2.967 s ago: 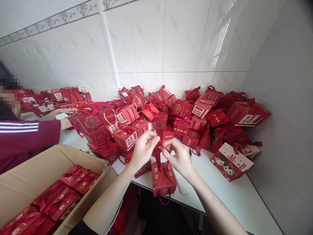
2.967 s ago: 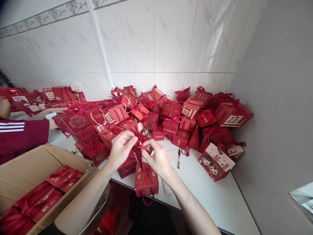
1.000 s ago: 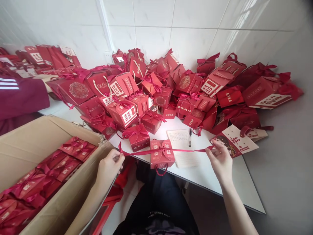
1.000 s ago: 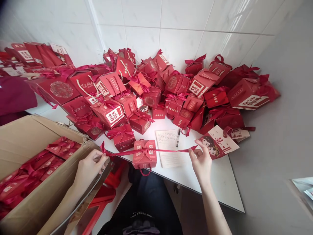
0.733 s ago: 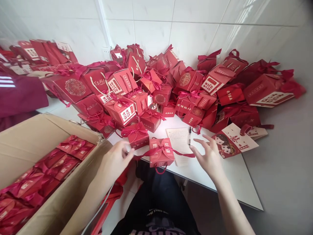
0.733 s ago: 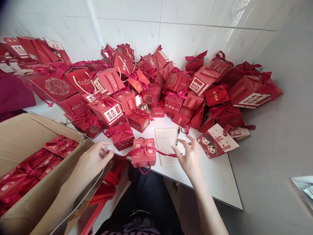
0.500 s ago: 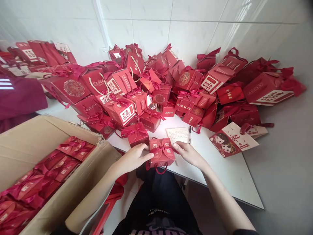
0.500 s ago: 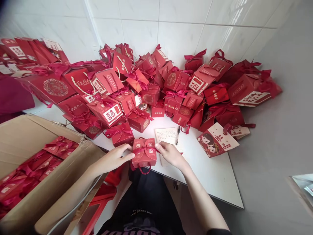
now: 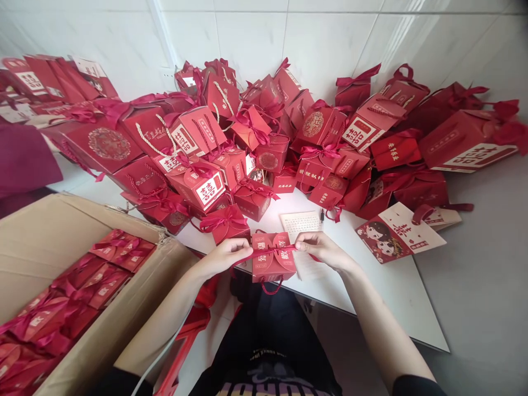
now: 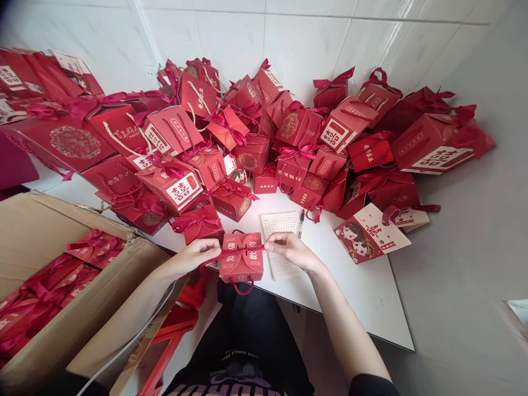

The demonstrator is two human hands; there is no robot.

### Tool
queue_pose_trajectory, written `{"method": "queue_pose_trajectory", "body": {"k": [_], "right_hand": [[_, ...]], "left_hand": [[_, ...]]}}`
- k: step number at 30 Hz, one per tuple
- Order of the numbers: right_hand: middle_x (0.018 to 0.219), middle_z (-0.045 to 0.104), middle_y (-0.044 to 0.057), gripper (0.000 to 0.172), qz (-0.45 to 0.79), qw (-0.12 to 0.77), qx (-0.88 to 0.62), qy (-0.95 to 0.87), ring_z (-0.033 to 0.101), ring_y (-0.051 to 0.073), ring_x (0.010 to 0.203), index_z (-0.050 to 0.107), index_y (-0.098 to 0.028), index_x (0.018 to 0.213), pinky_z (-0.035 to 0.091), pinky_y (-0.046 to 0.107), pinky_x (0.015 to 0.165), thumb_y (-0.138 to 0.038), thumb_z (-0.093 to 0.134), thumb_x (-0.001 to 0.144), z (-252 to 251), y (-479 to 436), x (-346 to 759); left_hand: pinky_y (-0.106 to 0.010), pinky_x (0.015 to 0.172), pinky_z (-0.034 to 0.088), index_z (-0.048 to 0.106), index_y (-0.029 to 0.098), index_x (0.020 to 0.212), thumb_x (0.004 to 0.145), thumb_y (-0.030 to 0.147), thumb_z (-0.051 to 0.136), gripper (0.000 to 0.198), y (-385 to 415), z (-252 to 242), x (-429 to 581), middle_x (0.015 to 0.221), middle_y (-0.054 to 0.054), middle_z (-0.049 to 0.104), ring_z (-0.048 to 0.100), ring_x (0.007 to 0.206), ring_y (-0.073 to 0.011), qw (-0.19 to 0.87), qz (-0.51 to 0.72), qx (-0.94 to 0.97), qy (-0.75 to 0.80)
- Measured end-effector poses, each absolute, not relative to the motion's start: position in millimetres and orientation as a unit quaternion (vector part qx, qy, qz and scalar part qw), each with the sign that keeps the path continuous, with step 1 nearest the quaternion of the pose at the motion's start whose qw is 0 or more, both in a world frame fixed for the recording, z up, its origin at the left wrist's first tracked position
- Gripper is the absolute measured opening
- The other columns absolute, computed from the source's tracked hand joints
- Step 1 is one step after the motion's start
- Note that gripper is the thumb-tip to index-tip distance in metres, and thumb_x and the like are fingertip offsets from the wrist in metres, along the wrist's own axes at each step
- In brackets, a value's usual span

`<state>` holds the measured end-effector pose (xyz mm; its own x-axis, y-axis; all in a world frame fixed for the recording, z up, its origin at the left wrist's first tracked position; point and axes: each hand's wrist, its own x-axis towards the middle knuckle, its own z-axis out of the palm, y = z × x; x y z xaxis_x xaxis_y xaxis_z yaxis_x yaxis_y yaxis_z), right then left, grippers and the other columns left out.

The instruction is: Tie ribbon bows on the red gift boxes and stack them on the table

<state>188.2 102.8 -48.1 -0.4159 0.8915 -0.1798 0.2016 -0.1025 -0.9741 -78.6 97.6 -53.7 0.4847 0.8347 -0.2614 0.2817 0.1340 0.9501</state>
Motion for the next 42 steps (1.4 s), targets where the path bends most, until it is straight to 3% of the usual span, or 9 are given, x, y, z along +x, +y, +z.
{"method": "queue_pose_trajectory", "body": {"k": [7, 17, 22, 26, 29, 33, 36, 39, 42], "right_hand": [[0.068, 0.064, 0.001, 0.031, 0.582, 0.226, -0.442, -0.644, 0.054, 0.014, 0.066, 0.068, -0.014, 0.073, 0.04, 0.029, 0.067, -0.045, 0.068, 0.069, -60, 107, 202], [0.06, 0.058, -0.001, 0.034, 0.563, 0.223, -0.459, -0.65, 0.05, 0.013, 0.059, 0.064, -0.015, 0.064, 0.04, 0.028, 0.061, -0.049, 0.066, 0.069, -55, 111, 200], [0.07, 0.061, 0.0, 0.027, 0.605, 0.238, -0.403, -0.644, 0.055, 0.013, 0.068, 0.065, -0.016, 0.07, 0.045, 0.027, 0.067, -0.042, 0.061, 0.077, -38, 105, 197], [0.096, 0.066, 0.004, 0.018, 0.608, 0.296, -0.366, -0.639, 0.061, 0.017, 0.088, 0.068, -0.019, 0.082, 0.048, 0.031, 0.078, -0.035, 0.062, 0.079, -26, 100, 188], [0.11, 0.065, 0.005, 0.012, 0.62, 0.328, -0.321, -0.636, 0.059, 0.02, 0.104, 0.069, -0.02, 0.083, 0.047, 0.035, 0.088, -0.03, 0.064, 0.079, -22, 99, 177], [0.115, 0.065, 0.005, 0.012, 0.633, 0.333, -0.295, -0.634, 0.056, 0.022, 0.113, 0.07, -0.021, 0.084, 0.04, 0.041, 0.099, -0.031, 0.064, 0.08, -24, 98, 162], [0.113, 0.066, 0.005, 0.017, 0.63, 0.336, -0.288, -0.638, 0.057, 0.022, 0.112, 0.071, -0.023, 0.094, 0.039, 0.041, 0.1, -0.032, 0.062, 0.082, -28, 97, 156], [0.11, 0.066, 0.005, 0.018, 0.607, 0.351, -0.291, -0.651, 0.058, 0.021, 0.108, 0.07, -0.023, 0.096, 0.042, 0.038, 0.096, -0.031, 0.06, 0.083, -29, 96, 153], [0.104, 0.067, 0.005, 0.016, 0.558, 0.363, -0.324, -0.672, 0.06, 0.02, 0.1, 0.069, -0.02, 0.087, 0.045, 0.035, 0.09, -0.031, 0.058, 0.084, -24, 94, 152]], "left_hand": [[-0.023, 0.055, 0.037, 0.049, 0.017, 0.064, 0.078, 0.05, 0.053, 0.036, 99, -62, -86, 0.059, 0.003, 0.053, 0.05, 0.057, -0.0122, 0.579, 0.198, 0.653, 0.446], [-0.024, 0.059, 0.041, 0.051, 0.018, 0.066, 0.081, 0.047, 0.05, 0.032, 93, -58, -89, 0.062, 0.003, 0.054, 0.055, 0.06, -0.0147, 0.532, 0.158, 0.677, 0.483], [-0.025, 0.062, 0.041, 0.049, 0.018, 0.067, 0.083, 0.043, 0.048, 0.03, 89, -49, -89, 0.063, 0.001, 0.056, 0.053, 0.061, -0.0133, 0.63, 0.2, 0.601, 0.449], [-0.021, 0.048, 0.032, 0.046, 0.018, 0.066, 0.082, 0.039, 0.052, 0.027, 88, -37, -88, 0.06, 0.003, 0.05, 0.042, 0.048, -0.0076, 0.684, 0.238, 0.542, 0.427], [-0.02, 0.046, 0.029, 0.053, 0.016, 0.07, 0.081, 0.036, 0.052, 0.022, 90, -25, -86, 0.054, 0.004, 0.045, 0.04, 0.048, -0.0077, 0.645, 0.213, 0.586, 0.443], [-0.021, 0.051, 0.036, 0.056, 0.018, 0.097, 0.082, 0.034, 0.051, 0.022, 91, -11, -85, 0.06, 0.004, 0.052, 0.049, 0.055, -0.0105, 0.569, 0.204, 0.652, 0.458], [-0.022, 0.056, 0.04, 0.057, 0.019, 0.093, 0.086, 0.034, 0.044, 0.021, 88, -1, -82, 0.066, 0.003, 0.055, 0.052, 0.059, -0.0109, 0.516, 0.182, 0.703, 0.455], [-0.026, 0.072, 0.045, 0.06, 0.02, 0.091, 0.087, 0.037, 0.044, 0.023, 85, 4, -76, 0.082, 0.0, 0.06, 0.057, 0.075, -0.0142, 0.435, 0.163, 0.761, 0.452], [-0.031, 0.084, 0.044, 0.058, 0.023, 0.106, 0.083, 0.04, 0.051, 0.029, 85, 0, -64, 0.107, -0.003, 0.056, 0.058, 0.093, -0.0186, 0.342, 0.17, 0.801, 0.462]]}}
